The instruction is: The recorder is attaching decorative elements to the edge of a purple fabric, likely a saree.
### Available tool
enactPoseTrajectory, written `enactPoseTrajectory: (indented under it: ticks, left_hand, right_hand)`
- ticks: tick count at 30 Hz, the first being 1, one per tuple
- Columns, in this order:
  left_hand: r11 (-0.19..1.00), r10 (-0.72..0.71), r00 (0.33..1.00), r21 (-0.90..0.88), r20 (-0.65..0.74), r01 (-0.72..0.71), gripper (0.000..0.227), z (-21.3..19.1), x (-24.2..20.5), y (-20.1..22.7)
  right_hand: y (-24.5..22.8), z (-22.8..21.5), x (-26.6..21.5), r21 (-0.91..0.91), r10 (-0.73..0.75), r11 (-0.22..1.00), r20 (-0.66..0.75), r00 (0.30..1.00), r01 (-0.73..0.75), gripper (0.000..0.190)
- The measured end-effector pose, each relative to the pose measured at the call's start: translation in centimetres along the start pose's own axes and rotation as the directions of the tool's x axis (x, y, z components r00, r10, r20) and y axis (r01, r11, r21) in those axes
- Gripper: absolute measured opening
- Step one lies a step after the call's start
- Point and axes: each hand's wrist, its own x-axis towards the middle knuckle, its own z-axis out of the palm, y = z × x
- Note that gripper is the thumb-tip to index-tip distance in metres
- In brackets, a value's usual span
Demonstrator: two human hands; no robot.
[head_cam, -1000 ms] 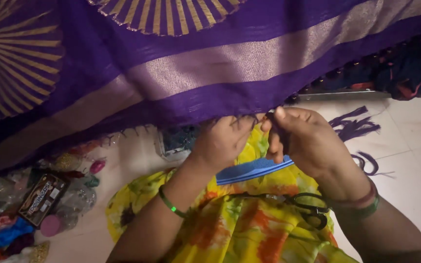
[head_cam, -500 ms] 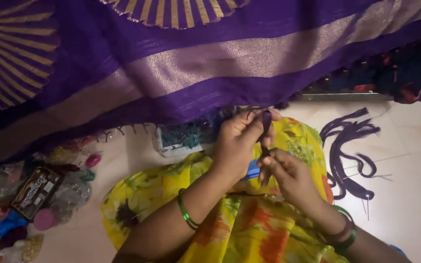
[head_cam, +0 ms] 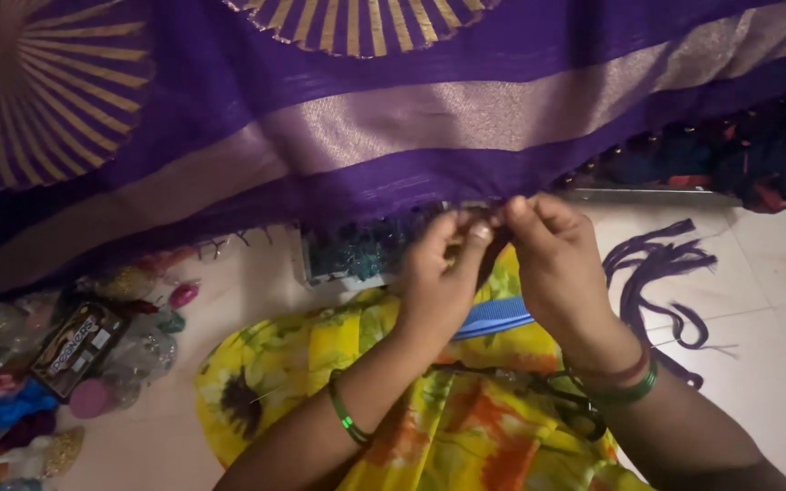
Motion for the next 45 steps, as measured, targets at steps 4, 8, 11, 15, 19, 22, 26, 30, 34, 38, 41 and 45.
enactPoseTrajectory:
  ticks: [4, 8, 11, 15, 19, 22, 26, 30, 34, 38, 41, 45]
  left_hand:
    - [0.936, 0.281, 0.957, 0.199, 0.074, -0.291, 0.022, -0.7, 0.9, 2.1]
    - [0.997, -0.047, 0.932, -0.039, 0.359, 0.065, 0.027, -0.8, 2.9, 2.6]
    - [0.950, -0.222, 0.879, -0.111, 0.422, 0.293, 0.028, -1.4, 3.3, 1.7]
    - [0.961, -0.181, 0.884, -0.113, 0.432, 0.252, 0.027, -2.2, 4.0, 1.2]
    - [0.998, -0.063, 0.920, 0.049, 0.388, 0.048, 0.023, -2.7, 4.6, 1.9]
    - [0.992, -0.124, 0.896, 0.022, 0.426, 0.127, 0.024, -2.6, 4.8, 2.3]
    - [0.968, -0.241, 0.900, 0.153, 0.364, 0.197, 0.032, -2.2, 4.7, 4.2]
    - [0.973, -0.224, 0.891, 0.141, 0.395, 0.182, 0.035, -2.7, 5.0, 4.7]
    - [0.950, -0.295, 0.817, 0.057, 0.496, 0.308, 0.034, -3.1, 5.8, 4.8]
    - [0.962, -0.268, 0.829, 0.086, 0.491, 0.260, 0.035, -2.7, 6.0, 4.1]
    - [0.972, -0.220, 0.873, 0.179, 0.436, 0.156, 0.034, -2.4, 5.6, 4.6]
    - [0.941, -0.305, 0.821, 0.022, 0.483, 0.336, 0.029, -2.2, 4.9, 6.0]
  right_hand:
    - [1.8, -0.7, -1.2, 0.009, -0.099, 0.995, -0.043, 0.994, 0.100, 0.025]
    - [2.0, -0.7, -2.4, 0.164, -0.079, 0.985, 0.134, 0.988, 0.056, 0.027]
    - [2.9, -3.7, -2.7, -0.028, 0.015, 1.000, 0.171, 0.985, -0.010, 0.028]
    - [6.3, -7.1, -3.2, 0.100, 0.148, 0.982, 0.141, 0.979, -0.163, 0.035]
    - [8.2, -6.2, -5.3, -0.799, 0.073, 0.559, 0.311, 0.947, 0.219, 0.023]
    - [8.0, -4.8, -6.1, -0.756, -0.008, 0.104, 0.649, 0.761, 0.646, 0.034]
    - [8.5, -6.3, -5.5, -0.707, 0.152, -0.026, 0.696, 0.702, 0.706, 0.039]
    - [0.8, -4.3, -5.7, -0.633, 0.279, 0.190, 0.768, 0.576, 0.751, 0.039]
    - [-7.1, -4.9, -4.2, -0.450, 0.072, -0.176, 0.881, 0.468, 0.875, 0.036]
    - [-13.3, -5.4, -2.4, -0.311, -0.041, -0.764, 0.898, 0.438, 0.566, 0.043]
    - [-10.6, -6.7, -3.4, -0.217, 0.041, -0.831, 0.894, 0.446, 0.512, 0.044]
    - [-11.5, -6.3, -3.6, -0.090, 0.071, -0.776, 0.971, 0.229, 0.624, 0.037]
